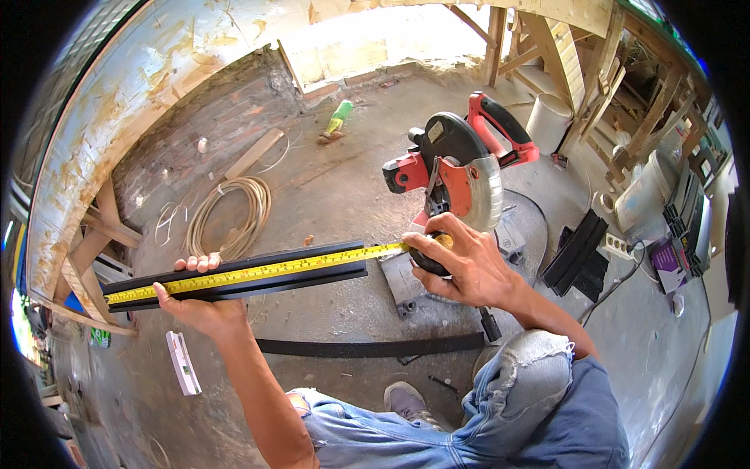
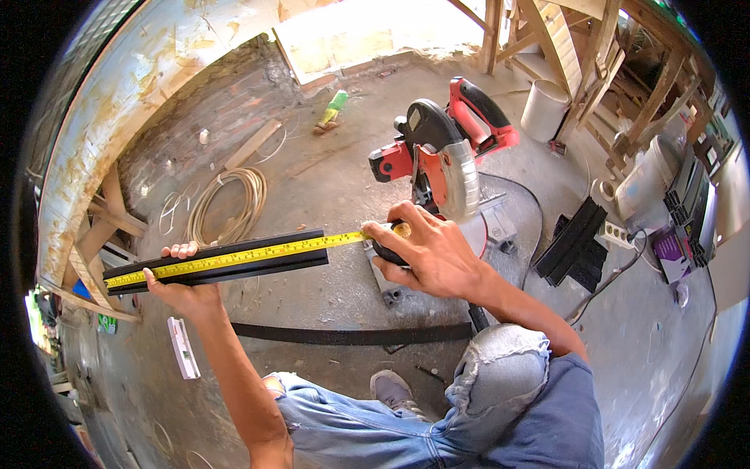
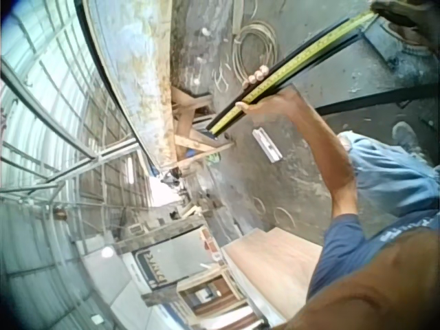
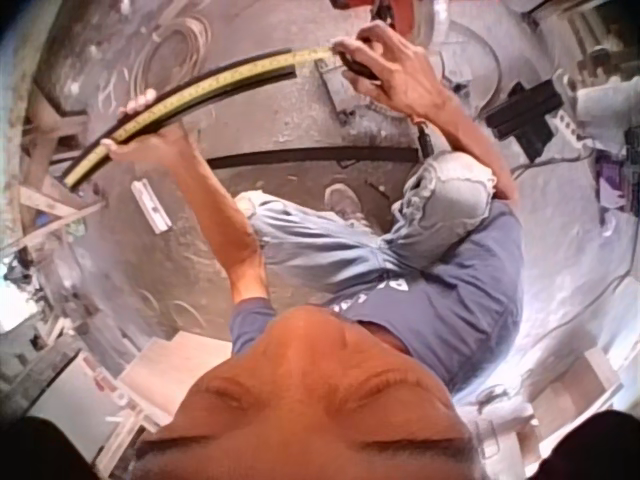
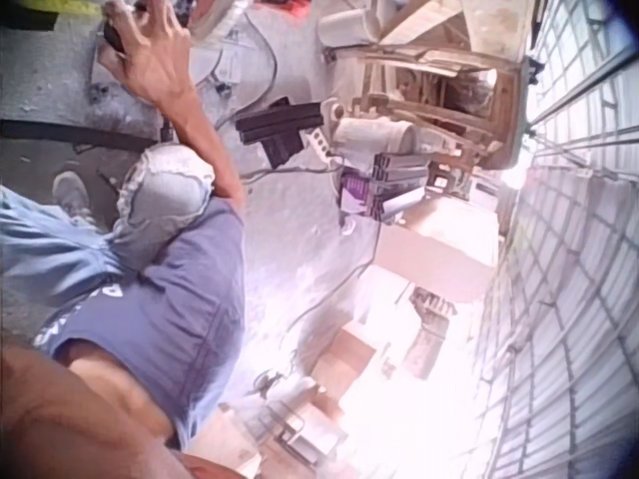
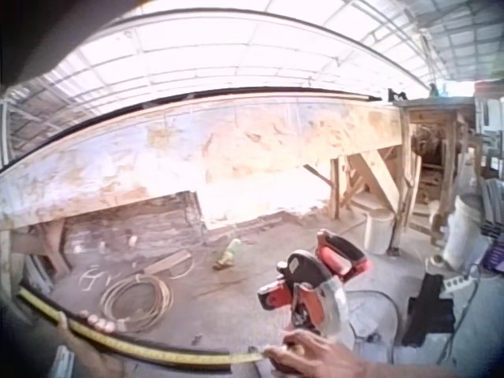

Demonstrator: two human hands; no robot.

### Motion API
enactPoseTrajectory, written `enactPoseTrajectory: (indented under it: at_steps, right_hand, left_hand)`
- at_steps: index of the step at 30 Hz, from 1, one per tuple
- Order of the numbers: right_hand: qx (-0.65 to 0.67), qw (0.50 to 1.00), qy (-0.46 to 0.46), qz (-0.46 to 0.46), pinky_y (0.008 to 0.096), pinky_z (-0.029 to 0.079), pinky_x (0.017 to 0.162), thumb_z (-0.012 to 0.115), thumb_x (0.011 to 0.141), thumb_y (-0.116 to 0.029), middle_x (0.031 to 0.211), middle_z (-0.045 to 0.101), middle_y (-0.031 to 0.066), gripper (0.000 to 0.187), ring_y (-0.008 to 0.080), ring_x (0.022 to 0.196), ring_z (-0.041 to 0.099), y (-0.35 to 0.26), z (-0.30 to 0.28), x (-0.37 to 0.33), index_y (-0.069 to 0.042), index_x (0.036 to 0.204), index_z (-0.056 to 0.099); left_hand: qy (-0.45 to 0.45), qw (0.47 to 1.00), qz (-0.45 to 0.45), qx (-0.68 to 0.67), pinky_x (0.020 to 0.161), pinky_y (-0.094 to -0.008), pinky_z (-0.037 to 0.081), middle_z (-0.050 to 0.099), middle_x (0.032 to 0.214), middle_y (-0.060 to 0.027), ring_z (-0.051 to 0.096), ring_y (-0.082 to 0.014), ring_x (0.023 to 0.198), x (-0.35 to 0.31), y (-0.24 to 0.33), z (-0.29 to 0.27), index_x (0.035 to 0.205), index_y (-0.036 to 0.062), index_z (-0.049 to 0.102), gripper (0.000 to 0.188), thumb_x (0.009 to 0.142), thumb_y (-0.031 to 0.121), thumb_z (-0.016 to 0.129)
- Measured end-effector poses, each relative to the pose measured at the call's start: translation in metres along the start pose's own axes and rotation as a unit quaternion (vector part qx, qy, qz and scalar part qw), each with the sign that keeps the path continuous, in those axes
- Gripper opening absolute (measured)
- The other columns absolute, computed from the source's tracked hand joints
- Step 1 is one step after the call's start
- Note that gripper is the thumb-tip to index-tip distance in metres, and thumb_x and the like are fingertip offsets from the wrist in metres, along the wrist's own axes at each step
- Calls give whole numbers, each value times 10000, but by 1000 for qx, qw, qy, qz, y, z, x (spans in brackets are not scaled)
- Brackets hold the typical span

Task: The person measures a black piece of material using a tape measure and cuts it using a miter saw.

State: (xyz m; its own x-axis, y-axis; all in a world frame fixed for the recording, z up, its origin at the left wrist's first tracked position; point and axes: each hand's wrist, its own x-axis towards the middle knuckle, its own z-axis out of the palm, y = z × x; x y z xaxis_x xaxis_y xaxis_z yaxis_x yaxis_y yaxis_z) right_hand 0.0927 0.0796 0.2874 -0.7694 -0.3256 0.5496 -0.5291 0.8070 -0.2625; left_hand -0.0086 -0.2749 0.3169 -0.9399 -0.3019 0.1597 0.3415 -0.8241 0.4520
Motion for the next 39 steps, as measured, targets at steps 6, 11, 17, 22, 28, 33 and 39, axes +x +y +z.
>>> enactPoseTrajectory:
  at_steps: [6, 11, 17, 22, 28, 33, 39]
  right_hand:
    - [-23, 999, 22, -16, 361, 559, 597, 707, 861, -304, 1061, 525, 115, 423, 256, 853, 644, -2, 3, -1, -148, 1248, 638]
    - [-30, 998, 48, -38, 352, 553, 566, 712, 849, -294, 1060, 512, 118, 421, 251, 866, 633, 0, 3, -1, -143, 1236, 642]
    - [-43, 997, 45, -34, 347, 567, 576, 711, 819, -285, 1063, 500, 123, 450, 252, 876, 630, 0, 1, -2, -142, 1240, 638]
    - [-46, 998, 36, -13, 367, 583, 620, 756, 793, -260, 1058, 563, 107, 438, 243, 892, 671, -2, 0, -4, -158, 1210, 668]
    - [-48, 998, 32, -9, 368, 582, 619, 753, 801, -274, 1063, 565, 106, 442, 246, 895, 672, 0, -1, -5, -158, 1218, 667]
    - [-50, 998, 25, -2, 368, 584, 622, 751, 811, -284, 1063, 565, 105, 441, 244, 899, 672, 0, 0, -5, -160, 1225, 666]
    - [-46, 998, 39, -24, 329, 568, 539, 682, 844, -299, 1071, 482, 111, 435, 230, 881, 620, 3, 3, -6, -160, 1253, 637]
  left_hand:
    - [-41, 999, -1, -11, 717, -351, 441, 501, 762, -76, 480, -225, 737, 5, 6, -7, 911, 45, 569, 467, 933, 510, 533]
    - [-41, 999, 14, -17, 721, -352, 445, 499, 781, -78, 484, -223, 743, 7, 7, -10, 922, 33, 560, 466, 927, 498, 534]
    - [-51, 998, 3, -34, 752, -369, 450, 482, 806, -105, 483, -245, 773, 4, 11, -8, 910, -8, 530, 431, 882, 421, 545]
    - [-53, 998, 4, -25, 742, -368, 447, 484, 805, -106, 483, -246, 768, 4, 10, -8, 911, -12, 527, 434, 876, 421, 549]
    - [-51, 998, 0, -27, 740, -371, 449, 483, 800, -107, 481, -247, 757, 3, 8, -5, 900, -8, 523, 430, 893, 422, 521]
    - [-58, 998, -5, -21, 744, -373, 453, 492, 799, -108, 490, -249, 764, 2, 8, -4, 898, -6, 523, 428, 895, 422, 518]
    - [-57, 998, -9, -22, 744, -373, 462, 498, 796, -106, 496, -251, 770, 3, 7, -5, 900, -3, 529, 430, 876, 426, 538]
